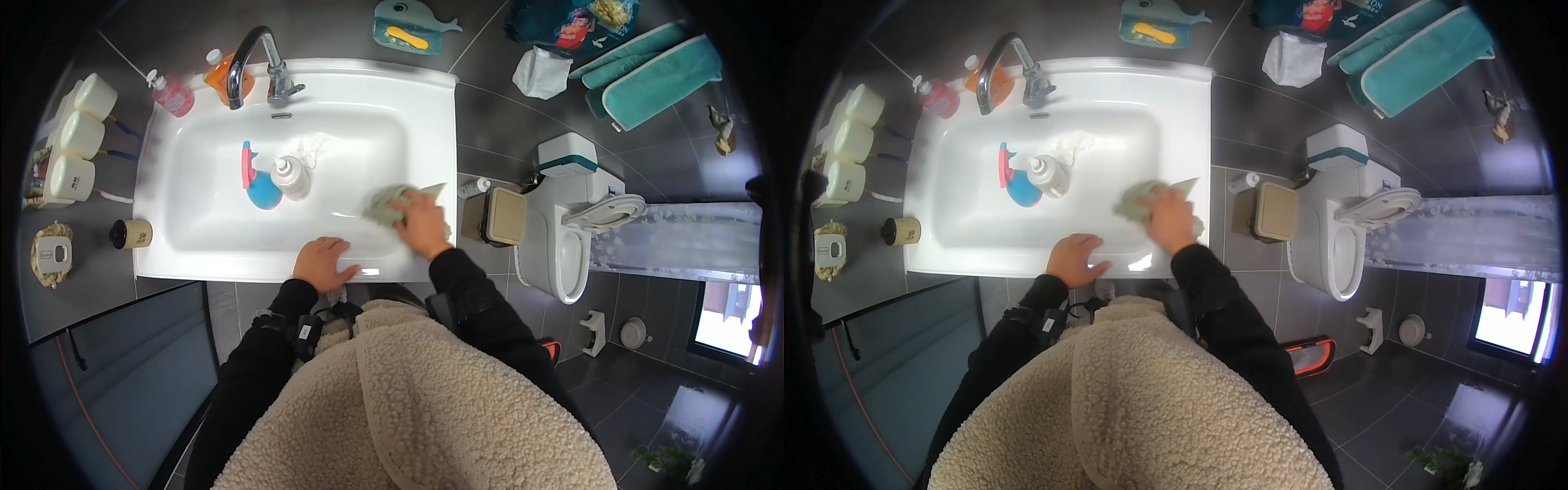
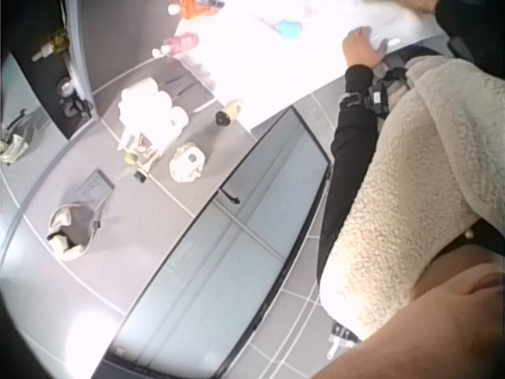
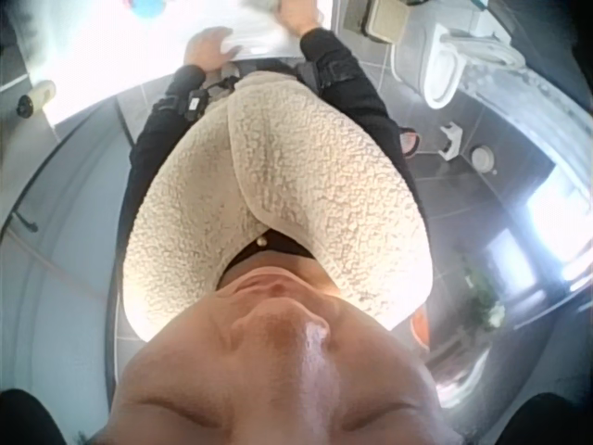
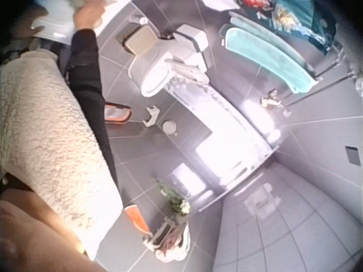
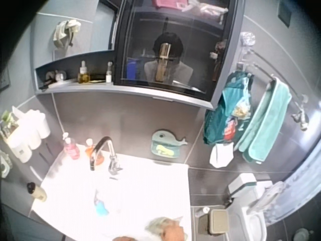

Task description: The person wipes the interior and rim of a white bathroom sink with a cloth, then rinses the cloth under the faucet. They move a spray bottle and soap dispenser aside to reach the sink surface, wipe around the faucet, and continue wiping the basin and rim.

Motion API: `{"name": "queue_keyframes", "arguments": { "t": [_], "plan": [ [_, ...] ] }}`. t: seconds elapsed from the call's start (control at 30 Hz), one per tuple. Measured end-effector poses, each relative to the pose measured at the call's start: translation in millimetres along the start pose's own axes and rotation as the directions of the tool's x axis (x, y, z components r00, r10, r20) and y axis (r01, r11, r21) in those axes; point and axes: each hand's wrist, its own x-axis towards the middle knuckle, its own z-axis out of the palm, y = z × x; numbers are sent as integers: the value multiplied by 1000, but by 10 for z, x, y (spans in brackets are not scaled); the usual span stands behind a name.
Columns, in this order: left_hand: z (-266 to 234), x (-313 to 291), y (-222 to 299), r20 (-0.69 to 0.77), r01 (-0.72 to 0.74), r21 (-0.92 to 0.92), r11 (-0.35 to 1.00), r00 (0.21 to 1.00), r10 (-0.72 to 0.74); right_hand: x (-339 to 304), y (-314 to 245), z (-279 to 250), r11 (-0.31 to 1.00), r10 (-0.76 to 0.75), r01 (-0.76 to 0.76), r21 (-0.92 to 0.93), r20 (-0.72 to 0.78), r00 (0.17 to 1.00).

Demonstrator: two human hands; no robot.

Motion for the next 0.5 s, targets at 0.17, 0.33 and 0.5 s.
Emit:
{"name": "queue_keyframes", "arguments": {
  "t": [0.17, 0.33, 0.5],
  "plan": [
    [-36, 1, 28, 10, 13, -20, 1000, 1000, -13, -616, -52, -38, 909, -310, 294, 295, 8, 951],
    [-9, -5, 15, -30, -9, -6, 1000, 1000, 9, -772, 536, -407, 969, -82, 53, 243, 111, 990],
    [17, -24, -8, -45, -14, -12, 1000, 999, 14, -220, 752, -421, 986, 46, -50, 158, 28, 999]
  ]
}}
